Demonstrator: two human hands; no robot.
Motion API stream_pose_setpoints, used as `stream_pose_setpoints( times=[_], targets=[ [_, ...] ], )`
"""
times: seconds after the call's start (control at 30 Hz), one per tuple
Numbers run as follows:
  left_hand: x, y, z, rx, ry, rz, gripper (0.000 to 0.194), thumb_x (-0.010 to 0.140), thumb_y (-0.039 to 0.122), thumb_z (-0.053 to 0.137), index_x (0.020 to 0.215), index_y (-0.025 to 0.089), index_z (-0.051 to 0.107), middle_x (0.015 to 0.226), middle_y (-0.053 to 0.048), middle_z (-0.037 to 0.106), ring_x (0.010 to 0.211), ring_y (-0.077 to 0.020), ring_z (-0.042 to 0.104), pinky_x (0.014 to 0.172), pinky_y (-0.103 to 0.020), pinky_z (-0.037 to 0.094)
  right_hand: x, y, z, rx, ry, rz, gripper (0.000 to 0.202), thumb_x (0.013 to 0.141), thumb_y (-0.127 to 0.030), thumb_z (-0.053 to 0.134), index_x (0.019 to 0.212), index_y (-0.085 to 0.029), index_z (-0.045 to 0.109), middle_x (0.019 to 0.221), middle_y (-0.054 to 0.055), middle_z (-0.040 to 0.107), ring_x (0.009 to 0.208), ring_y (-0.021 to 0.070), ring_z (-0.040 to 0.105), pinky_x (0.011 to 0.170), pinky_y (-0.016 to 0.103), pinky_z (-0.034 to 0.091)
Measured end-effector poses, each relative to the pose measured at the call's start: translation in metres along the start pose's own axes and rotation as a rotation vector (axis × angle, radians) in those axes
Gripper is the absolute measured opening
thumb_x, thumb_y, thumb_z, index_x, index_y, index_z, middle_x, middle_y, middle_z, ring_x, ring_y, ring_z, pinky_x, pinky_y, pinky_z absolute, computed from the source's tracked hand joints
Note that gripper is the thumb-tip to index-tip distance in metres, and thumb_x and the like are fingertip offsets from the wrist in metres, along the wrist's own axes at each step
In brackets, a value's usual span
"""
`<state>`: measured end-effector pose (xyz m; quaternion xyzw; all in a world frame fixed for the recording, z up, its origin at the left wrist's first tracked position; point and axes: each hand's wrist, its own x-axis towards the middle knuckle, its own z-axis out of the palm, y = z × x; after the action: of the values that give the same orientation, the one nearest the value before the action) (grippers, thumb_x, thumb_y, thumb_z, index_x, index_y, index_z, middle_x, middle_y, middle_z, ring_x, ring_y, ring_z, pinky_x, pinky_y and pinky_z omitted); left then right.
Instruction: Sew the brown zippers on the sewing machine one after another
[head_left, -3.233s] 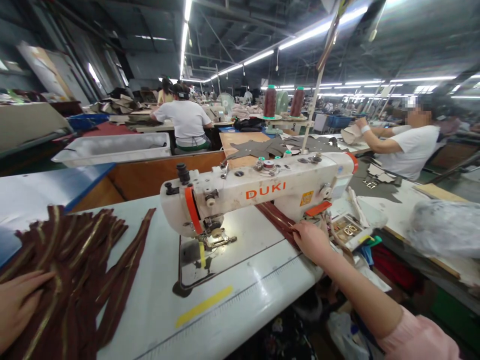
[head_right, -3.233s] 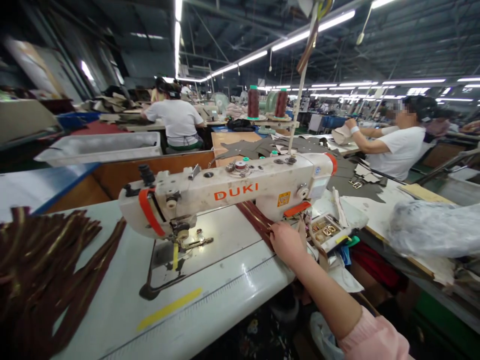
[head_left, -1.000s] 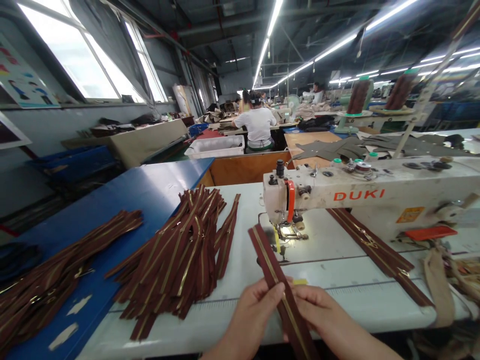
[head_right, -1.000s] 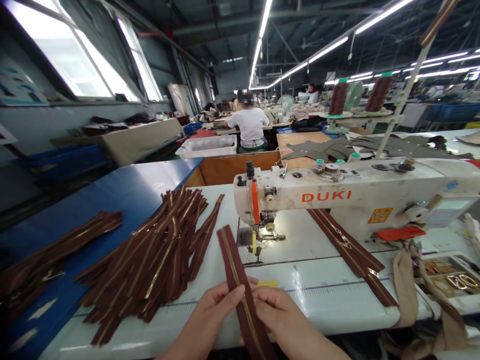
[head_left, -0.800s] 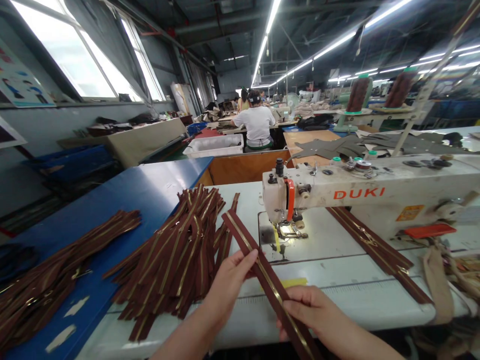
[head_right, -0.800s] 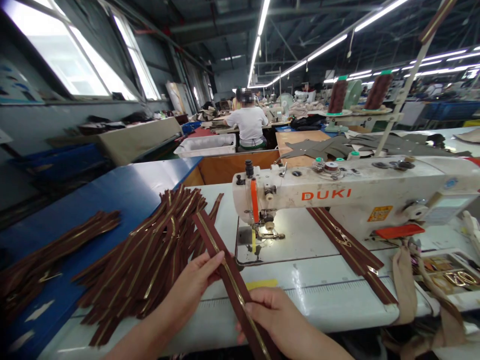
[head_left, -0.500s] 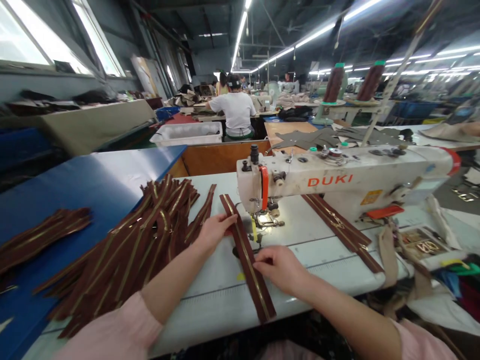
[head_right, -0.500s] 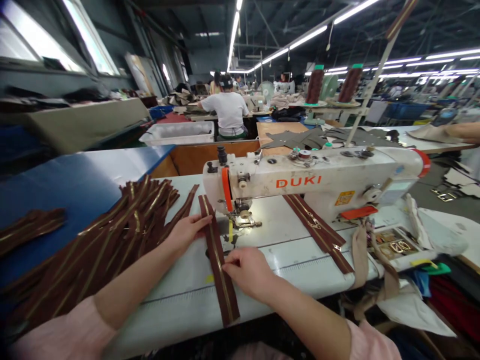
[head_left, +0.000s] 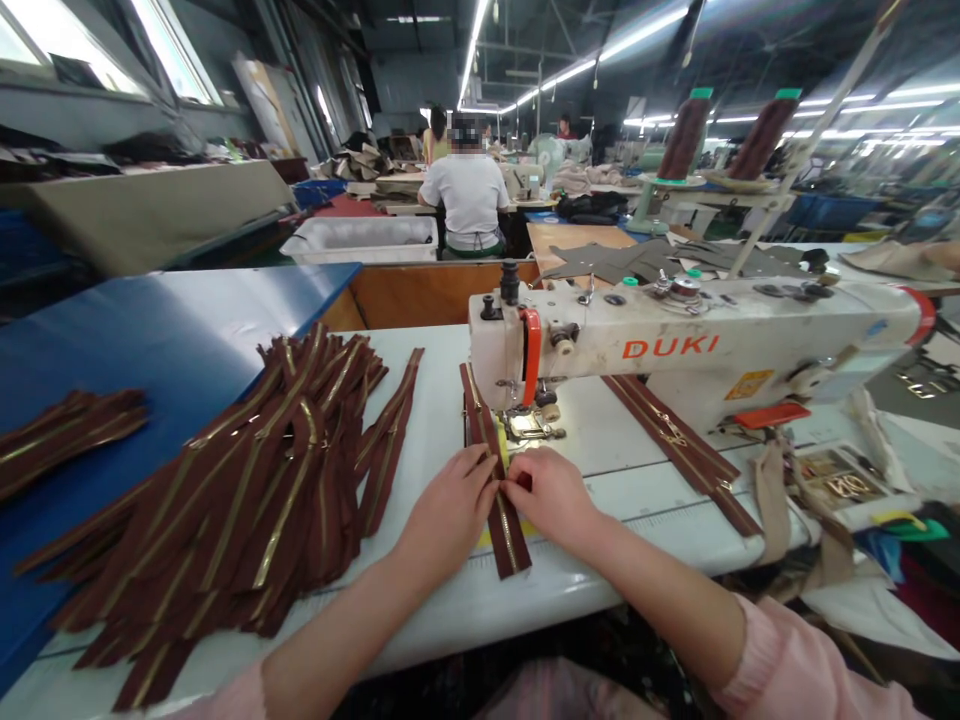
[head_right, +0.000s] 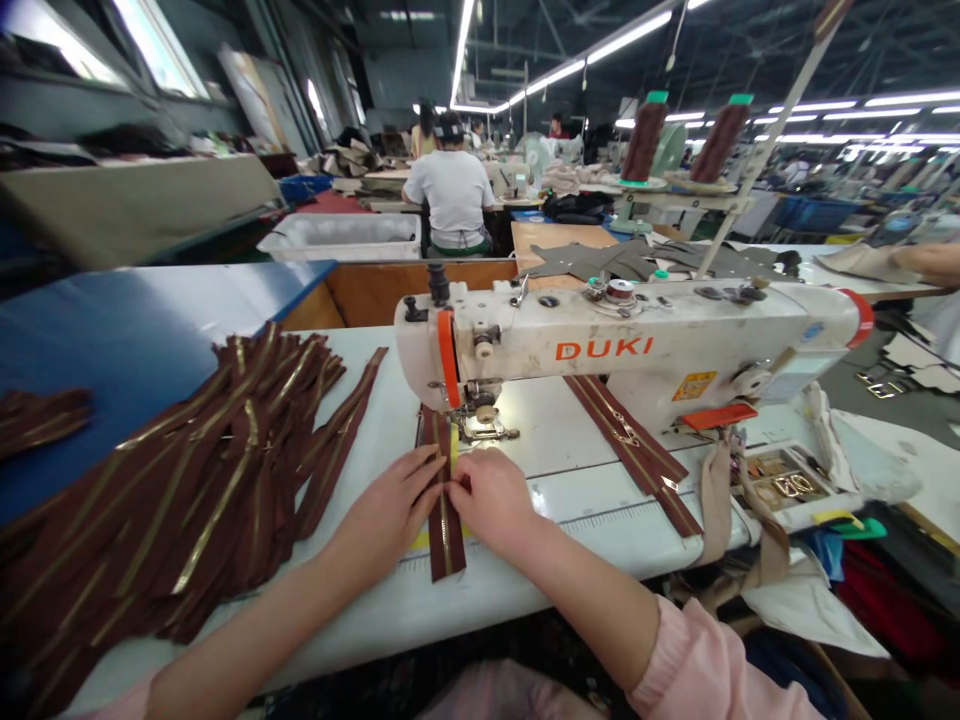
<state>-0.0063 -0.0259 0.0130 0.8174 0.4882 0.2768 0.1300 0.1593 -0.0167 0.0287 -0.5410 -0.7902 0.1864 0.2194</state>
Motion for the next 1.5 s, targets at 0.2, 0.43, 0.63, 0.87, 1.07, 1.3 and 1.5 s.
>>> stream_pose_setpoints(
  times=[0.2,0.43,0.63,0.87,1.07,1.3,1.5],
  targets=[
    [0.003,-0.003,0.000,0.264,-0.041,0.115,0.032,0.093,0.025,0.044,0.119,0.012,0.058,0.125,-0.015,0.059,0.118,-0.0268,0.055,0.101,-0.044,0.046,-0.003,0.003,-0.001,-0.007,0.011,-0.069,0.010,0.086,-0.013,0.055,0.085,-0.018,0.064,0.085,0.005,0.066,0.083,0.0187,0.057,0.076,0.030,0.041],
    [0.006,-0.003,0.003,0.243,-0.042,0.113,0.035,0.091,0.023,0.048,0.124,0.013,0.054,0.127,-0.015,0.058,0.118,-0.0262,0.054,0.101,-0.044,0.046,-0.002,0.008,0.001,-0.123,0.027,-0.155,0.014,0.089,-0.015,0.050,0.091,-0.016,0.064,0.087,0.007,0.061,0.086,0.0199,0.054,0.077,0.030,0.042],
    [0.005,-0.002,0.001,0.253,-0.050,0.131,0.034,0.093,0.023,0.044,0.124,0.015,0.055,0.127,-0.016,0.057,0.119,-0.0269,0.054,0.099,-0.046,0.046,-0.004,0.010,0.002,-0.177,0.043,-0.218,0.018,0.091,-0.014,0.047,0.093,-0.015,0.066,0.084,0.007,0.059,0.082,0.0201,0.051,0.074,0.030,0.042],
    [0.005,-0.003,0.002,0.256,-0.053,0.133,0.032,0.094,0.024,0.041,0.118,0.012,0.059,0.127,-0.017,0.058,0.120,-0.0275,0.053,0.100,-0.047,0.046,-0.006,0.014,-0.001,-0.153,0.004,-0.304,0.021,0.094,-0.015,0.044,0.095,-0.015,0.066,0.084,0.007,0.059,0.081,0.0204,0.051,0.071,0.030,0.042],
    [0.006,-0.002,0.002,0.299,-0.071,0.147,0.033,0.094,0.024,0.040,0.118,0.012,0.059,0.127,-0.017,0.059,0.120,-0.0273,0.053,0.100,-0.046,0.047,-0.003,0.012,-0.006,-0.253,-0.052,-0.353,0.019,0.092,-0.014,0.048,0.091,-0.014,0.066,0.084,0.008,0.060,0.081,0.0207,0.052,0.071,0.031,0.044],
    [0.022,-0.012,0.002,0.279,-0.096,0.181,0.033,0.094,0.024,0.042,0.119,0.011,0.060,0.128,-0.017,0.059,0.121,-0.0266,0.053,0.102,-0.046,0.044,0.017,0.043,-0.017,-0.105,0.076,-0.338,0.022,0.092,-0.015,0.049,0.095,-0.018,0.070,0.086,0.008,0.064,0.086,0.0207,0.054,0.080,0.034,0.046],
    [0.032,-0.021,0.005,0.219,-0.089,0.196,0.031,0.095,0.026,0.042,0.119,0.016,0.059,0.131,-0.012,0.057,0.123,-0.0235,0.051,0.105,-0.044,0.043,0.070,0.065,-0.022,0.283,0.042,-0.102,0.015,0.083,-0.012,0.056,0.079,-0.016,0.070,0.086,0.005,0.067,0.088,0.0210,0.059,0.086,0.037,0.045]
  ],
)
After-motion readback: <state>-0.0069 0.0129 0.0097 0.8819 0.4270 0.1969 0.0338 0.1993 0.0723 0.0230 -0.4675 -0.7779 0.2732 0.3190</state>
